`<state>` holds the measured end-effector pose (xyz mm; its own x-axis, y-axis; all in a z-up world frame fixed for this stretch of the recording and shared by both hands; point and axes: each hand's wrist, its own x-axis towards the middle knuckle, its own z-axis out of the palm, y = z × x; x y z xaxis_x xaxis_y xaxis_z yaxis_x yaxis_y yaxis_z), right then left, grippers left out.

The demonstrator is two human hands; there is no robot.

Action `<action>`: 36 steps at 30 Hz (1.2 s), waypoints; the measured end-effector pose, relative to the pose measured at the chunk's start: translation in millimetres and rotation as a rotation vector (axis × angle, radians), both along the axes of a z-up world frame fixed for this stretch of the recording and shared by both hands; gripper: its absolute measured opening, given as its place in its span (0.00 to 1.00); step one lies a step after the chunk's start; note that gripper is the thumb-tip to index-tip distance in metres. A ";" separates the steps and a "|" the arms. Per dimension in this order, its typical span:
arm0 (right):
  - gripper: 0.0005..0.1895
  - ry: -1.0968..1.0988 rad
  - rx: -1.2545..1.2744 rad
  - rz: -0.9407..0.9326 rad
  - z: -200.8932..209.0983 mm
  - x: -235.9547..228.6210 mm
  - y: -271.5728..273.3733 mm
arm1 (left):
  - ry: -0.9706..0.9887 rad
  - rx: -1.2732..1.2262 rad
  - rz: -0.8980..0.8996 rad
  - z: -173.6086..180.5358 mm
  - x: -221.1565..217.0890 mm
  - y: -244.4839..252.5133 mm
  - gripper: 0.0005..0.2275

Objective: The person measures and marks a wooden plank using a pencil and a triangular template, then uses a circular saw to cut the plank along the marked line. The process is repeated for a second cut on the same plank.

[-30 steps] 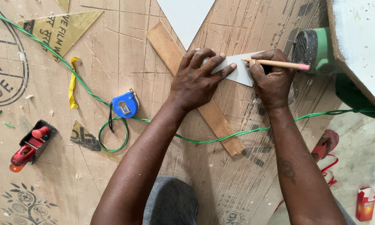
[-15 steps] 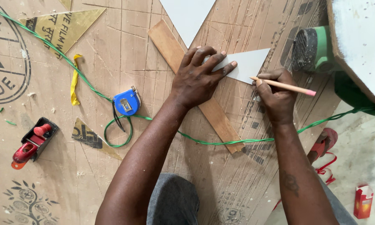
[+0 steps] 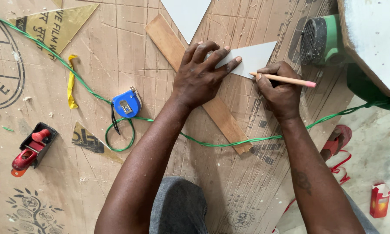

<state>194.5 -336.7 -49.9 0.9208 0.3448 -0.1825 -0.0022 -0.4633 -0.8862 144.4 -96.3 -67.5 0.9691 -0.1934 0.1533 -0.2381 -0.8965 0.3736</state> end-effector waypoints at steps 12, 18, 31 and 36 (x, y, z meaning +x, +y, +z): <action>0.05 -0.028 -0.012 0.020 1.3 2.2 2.1 | -0.011 0.001 0.005 -0.5 -0.1 0.4 0.17; 0.04 -0.033 -0.014 0.030 -1.2 1.8 -0.3 | -0.011 0.006 0.000 -2.4 -0.8 0.7 0.17; 0.04 -0.032 -0.022 0.027 0.2 2.8 0.4 | -0.021 0.013 0.005 -0.8 -0.5 -0.4 0.17; 0.04 -0.043 -0.032 0.035 0.1 2.1 0.0 | -0.015 0.009 -0.004 -0.7 -0.6 0.3 0.17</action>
